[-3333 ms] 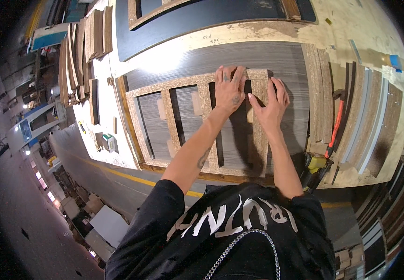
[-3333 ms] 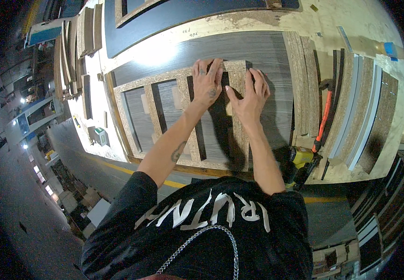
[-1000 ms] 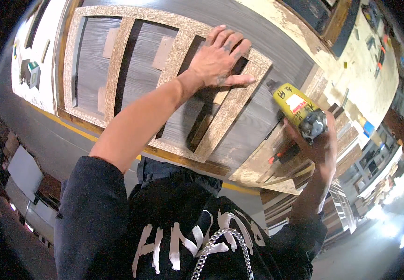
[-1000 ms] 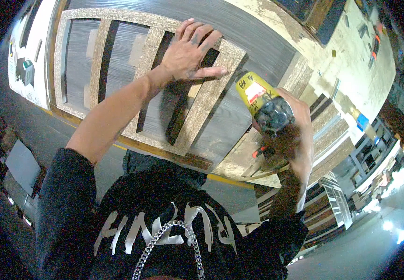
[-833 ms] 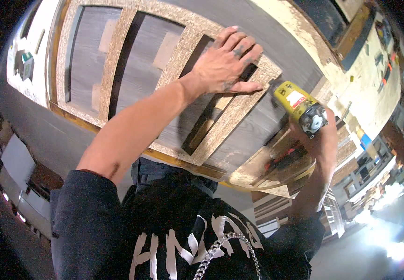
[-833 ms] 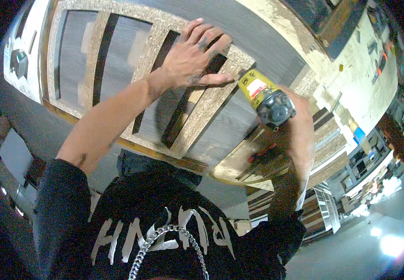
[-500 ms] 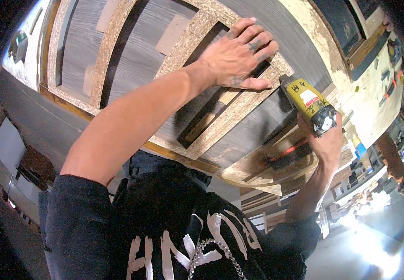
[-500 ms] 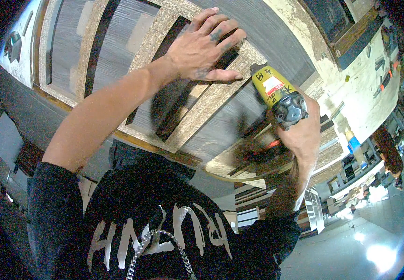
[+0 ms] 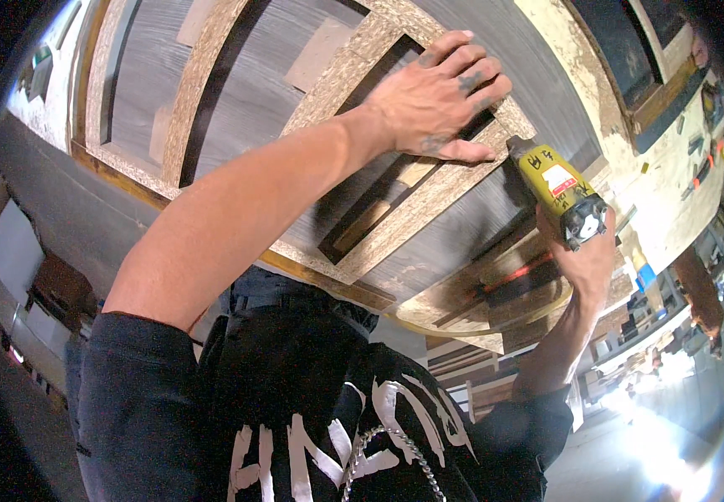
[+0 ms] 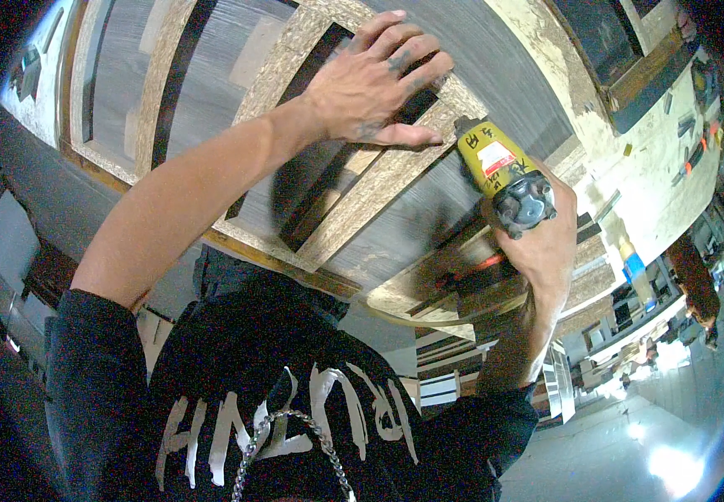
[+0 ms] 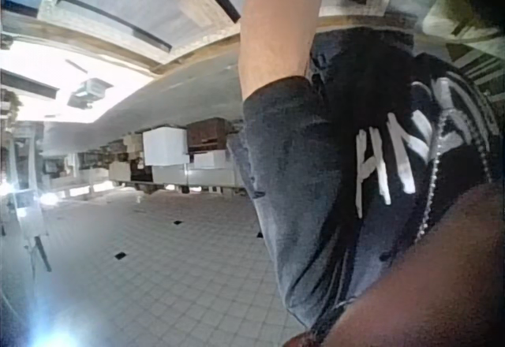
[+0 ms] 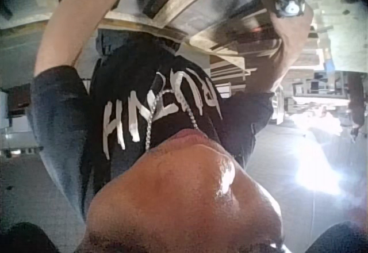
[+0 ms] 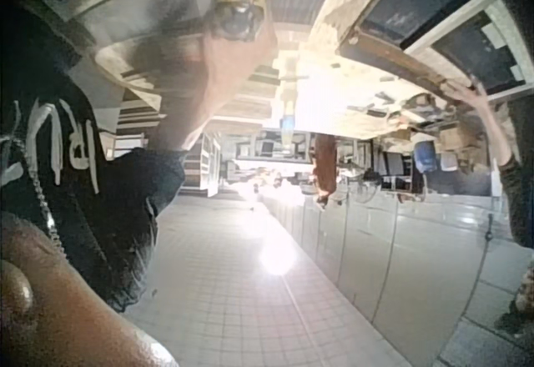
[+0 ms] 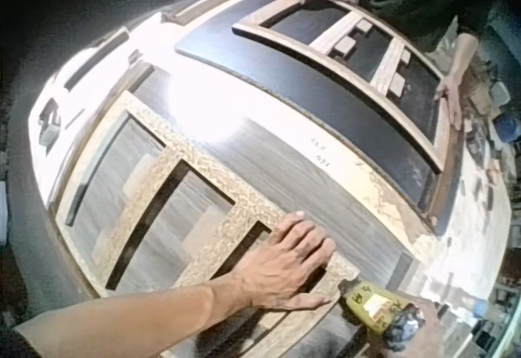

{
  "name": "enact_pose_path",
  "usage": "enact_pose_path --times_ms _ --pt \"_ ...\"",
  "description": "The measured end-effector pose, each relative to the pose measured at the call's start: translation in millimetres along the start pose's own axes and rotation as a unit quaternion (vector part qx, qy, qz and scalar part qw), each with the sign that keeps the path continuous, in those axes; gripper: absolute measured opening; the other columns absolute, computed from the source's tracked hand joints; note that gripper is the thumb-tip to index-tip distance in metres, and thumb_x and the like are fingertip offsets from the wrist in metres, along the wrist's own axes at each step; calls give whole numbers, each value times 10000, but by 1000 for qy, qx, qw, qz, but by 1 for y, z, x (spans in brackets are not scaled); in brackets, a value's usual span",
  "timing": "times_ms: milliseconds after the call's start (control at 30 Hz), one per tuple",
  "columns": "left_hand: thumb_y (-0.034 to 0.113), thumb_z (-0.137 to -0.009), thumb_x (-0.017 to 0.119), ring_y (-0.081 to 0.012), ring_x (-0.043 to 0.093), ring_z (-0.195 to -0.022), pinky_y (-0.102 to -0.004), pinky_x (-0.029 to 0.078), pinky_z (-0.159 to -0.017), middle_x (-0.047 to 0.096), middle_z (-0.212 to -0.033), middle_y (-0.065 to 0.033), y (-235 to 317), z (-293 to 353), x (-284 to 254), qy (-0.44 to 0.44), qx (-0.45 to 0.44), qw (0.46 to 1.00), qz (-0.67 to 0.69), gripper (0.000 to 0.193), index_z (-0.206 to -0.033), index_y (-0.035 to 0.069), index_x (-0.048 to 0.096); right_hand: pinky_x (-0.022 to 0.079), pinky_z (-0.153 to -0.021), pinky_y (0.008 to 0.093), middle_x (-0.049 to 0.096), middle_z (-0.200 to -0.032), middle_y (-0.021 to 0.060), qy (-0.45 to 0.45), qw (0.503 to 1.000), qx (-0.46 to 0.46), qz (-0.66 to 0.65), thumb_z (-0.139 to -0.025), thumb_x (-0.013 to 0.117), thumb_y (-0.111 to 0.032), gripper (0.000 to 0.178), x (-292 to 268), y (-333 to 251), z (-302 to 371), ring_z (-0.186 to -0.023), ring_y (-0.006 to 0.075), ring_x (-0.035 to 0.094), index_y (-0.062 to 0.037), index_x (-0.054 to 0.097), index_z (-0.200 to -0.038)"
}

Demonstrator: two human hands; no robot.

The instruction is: Assembling a wooden frame by positioning wooden pieces and using a pneumatic nail gun.

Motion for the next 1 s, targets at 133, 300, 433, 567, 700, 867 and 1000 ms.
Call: enact_pose_path --times_ms 133,300,433,567,700,867,1000 --pt "728 -859 389 -316 376 -1293 -465 134 -1172 482 -1276 -142 3 -4 0 40 12 999 13 804 -1306 63 454 522 -759 340 702 -870 160 -18 999 16 -29 -649 756 -136 433 -2 6 1 -823 251 695 21 660 -1041" --pt "721 -831 465 -311 419 -1248 -467 161 -1159 519 -1242 -132 -1 0 0 68 8 998 11 809 -1294 59 497 524 -748 333 704 -856 150 -1 1000 -1 7 -673 733 -122 401 -2 0 -2 -798 227 692 20 663 -1041" --pt "719 -835 461 -310 419 -1247 -470 158 -1160 515 -1245 -131 2 -2 1 61 10 998 9 804 -1294 60 497 525 -740 333 702 -854 148 -37 997 39 -50 -663 734 -120 407 -6 -6 -2 -788 233 692 22 662 -1038" --pt "727 -837 446 -311 417 -1248 -474 156 -1159 509 -1246 -133 1 -2 2 68 12 998 10 808 -1290 60 496 525 -736 337 701 -841 149 -30 998 26 -47 -653 738 -121 408 -4 -3 -1 -782 240 693 25 663 -1027" --pt "731 -840 434 -313 412 -1254 -476 158 -1158 505 -1247 -135 0 -1 1 65 13 998 1 811 -1291 60 495 525 -736 339 703 -835 152 -33 998 40 -37 -652 739 -118 405 -4 -6 -2 -786 239 696 27 664 -1022" --pt "744 -890 300 -323 325 -1343 -469 93 -1185 453 -1311 -158 2 -2 -2 10 10 1000 -3 813 -1323 66 415 523 -733 339 700 -841 172 -41 996 80 -17 -675 713 -103 383 -6 -14 -2 -797 247 699 16 661 -1035" --pt "742 -888 307 -323 323 -1344 -469 91 -1185 450 -1317 -160 -1 0 -5 8 8 1000 -10 814 -1323 62 417 520 -726 335 697 -834 173 -51 990 126 -28 -685 692 -83 375 -8 -27 -5 -793 249 699 7 661 -1048"
Point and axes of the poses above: each hand's wrist, its own z-axis away from the middle knuckle, its own x-axis out of the palm, y = z × x, the point moved 1 cm from there along -z, towards the middle knuckle
